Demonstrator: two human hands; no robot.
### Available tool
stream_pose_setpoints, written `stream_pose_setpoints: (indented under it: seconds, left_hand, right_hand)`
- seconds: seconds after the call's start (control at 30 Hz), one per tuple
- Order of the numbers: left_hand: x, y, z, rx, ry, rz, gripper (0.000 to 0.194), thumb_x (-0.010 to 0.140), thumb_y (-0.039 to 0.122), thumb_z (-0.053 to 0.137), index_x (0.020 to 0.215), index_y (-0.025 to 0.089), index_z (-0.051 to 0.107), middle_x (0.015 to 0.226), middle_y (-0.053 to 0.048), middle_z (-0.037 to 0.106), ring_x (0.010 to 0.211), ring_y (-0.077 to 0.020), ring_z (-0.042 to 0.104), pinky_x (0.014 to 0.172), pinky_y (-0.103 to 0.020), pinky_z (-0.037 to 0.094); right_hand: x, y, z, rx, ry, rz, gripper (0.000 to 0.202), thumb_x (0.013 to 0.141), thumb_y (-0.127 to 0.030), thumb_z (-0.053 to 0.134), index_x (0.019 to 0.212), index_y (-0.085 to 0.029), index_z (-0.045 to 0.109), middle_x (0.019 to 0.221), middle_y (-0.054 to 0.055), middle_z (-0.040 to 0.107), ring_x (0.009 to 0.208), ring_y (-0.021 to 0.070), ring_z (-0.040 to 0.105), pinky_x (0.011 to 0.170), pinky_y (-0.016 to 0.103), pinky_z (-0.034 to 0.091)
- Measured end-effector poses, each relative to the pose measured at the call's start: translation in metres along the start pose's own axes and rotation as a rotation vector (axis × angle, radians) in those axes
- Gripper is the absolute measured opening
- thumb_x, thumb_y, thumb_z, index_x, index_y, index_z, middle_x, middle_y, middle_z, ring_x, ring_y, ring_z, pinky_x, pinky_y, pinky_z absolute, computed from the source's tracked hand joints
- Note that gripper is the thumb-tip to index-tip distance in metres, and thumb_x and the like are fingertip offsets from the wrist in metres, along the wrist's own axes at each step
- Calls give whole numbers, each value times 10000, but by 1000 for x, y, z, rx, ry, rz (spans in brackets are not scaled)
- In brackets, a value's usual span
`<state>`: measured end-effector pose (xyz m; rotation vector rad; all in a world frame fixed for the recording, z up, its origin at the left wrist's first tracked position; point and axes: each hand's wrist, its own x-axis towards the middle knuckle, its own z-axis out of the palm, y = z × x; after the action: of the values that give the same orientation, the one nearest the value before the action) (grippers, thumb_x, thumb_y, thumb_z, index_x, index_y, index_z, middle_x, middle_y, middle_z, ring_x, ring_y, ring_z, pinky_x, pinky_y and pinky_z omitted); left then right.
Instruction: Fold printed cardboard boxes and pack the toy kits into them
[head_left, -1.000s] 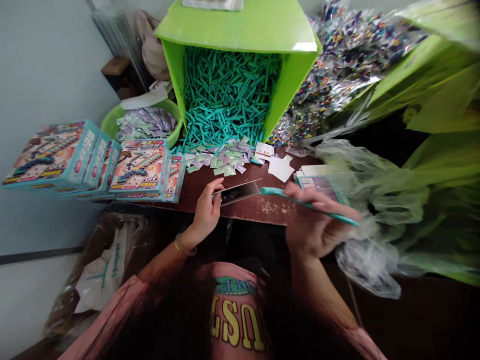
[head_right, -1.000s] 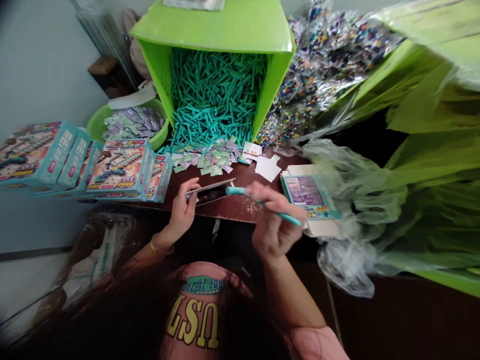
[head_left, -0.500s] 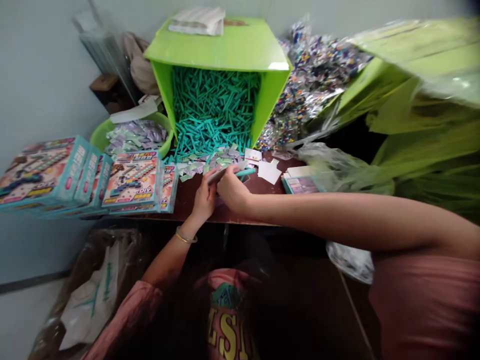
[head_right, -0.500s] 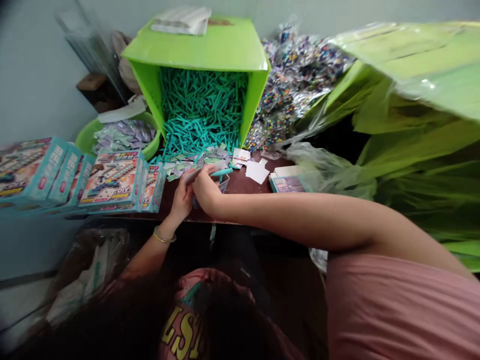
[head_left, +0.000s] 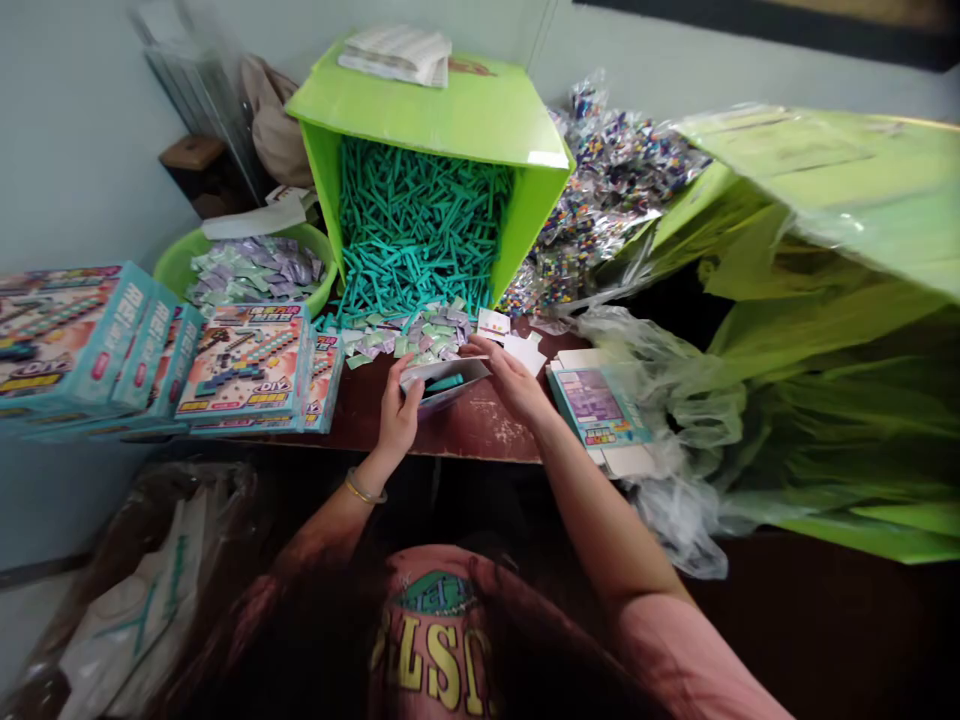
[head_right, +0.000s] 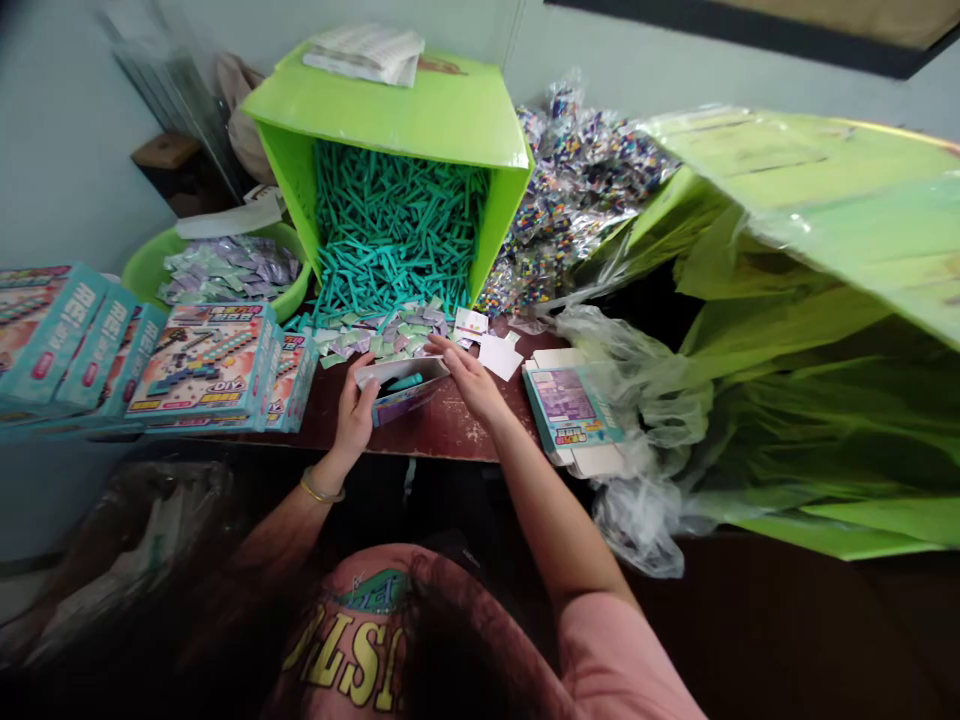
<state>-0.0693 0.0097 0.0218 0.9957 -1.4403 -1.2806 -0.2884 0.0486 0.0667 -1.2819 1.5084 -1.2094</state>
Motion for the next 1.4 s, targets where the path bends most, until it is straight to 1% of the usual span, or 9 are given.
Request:
stream_pose_setpoints:
  seconds: [0.17,0.33,0.57,0.73,0.83,0.97,1.17,1.3,1.4]
  left_hand:
    - [7,-3,-6,18,-46,-49,494,945,501,598,1348,217,589,1384,-109,641,1276,-270,592,1119,-401,425]
    - [6,-2,-7,-45,-38,-109,499,957,502,567,1363,213,593,1397,-96,640,1278,-252,594,1081,-349,457]
    - [17,-4,-11,-101,-55,-194,429,882,486,640,1178,187,719,1182,-73,752,1126,-260,664,1020,-366,498]
    - [35,-1,-18,-93,-219,-178,357,882,398,610,1150,203,743,1194,-64,747,1141,-253,648,1048,-364,457]
    - [40,0,-19,-75,-157,-150,329,880,366,582,1104,198,753,1166,-63,751,1116,-245,643,1034,-358,457]
    - [40,0,-20,-64,-165,-118,303,872,362,584,1064,199,753,1116,-58,760,1052,-240,657,995,-369,485]
    - [37,0,-23,-118,-295,-130,354,915,350,512,1161,211,724,1178,-74,746,1096,-242,681,967,-380,537]
    - [24,-2,-28,-72,-236,48,493,996,421,379,1387,211,592,1339,-116,676,1264,-258,626,1070,-447,503]
    - [16,-5,-38,132,-238,288,440,1002,456,467,1345,228,621,1450,-126,604,1377,-273,545,1161,-494,430]
  right_hand:
    - [1,1,28,48,-35,45,921,773,-629,771,1556,-283,433,1521,117,536,1371,316,528,1143,499,436]
    - [12,-3,27,-64,8,6,927,668,-428,883,1504,-258,521,1498,101,556,1443,325,441,1249,504,281]
    - [0,4,4,230,-143,27,598,906,-580,644,1437,-311,588,1388,71,663,1228,265,634,1084,462,482]
    - [9,0,3,-367,-27,-332,276,992,-359,551,1092,-280,796,1103,76,761,1054,255,675,973,437,526]
    - [5,-9,10,-582,-119,-470,382,1024,-345,482,1341,-282,685,1306,99,704,1168,272,640,1014,476,494]
    - [-5,-20,20,-565,-105,-400,394,1042,-431,480,1368,-310,665,1325,76,702,1204,273,636,1092,517,436]
    - [-2,-26,24,-508,-103,-290,309,1006,-396,552,1219,-330,765,1247,43,746,1119,278,708,984,445,544]
    - [-3,-26,24,-605,-82,-301,309,1022,-369,526,1204,-335,774,1247,50,746,1110,284,710,979,456,544]
    - [-10,-20,22,-670,-135,-383,325,1012,-394,553,1267,-320,740,1343,76,697,1208,310,661,1119,547,438]
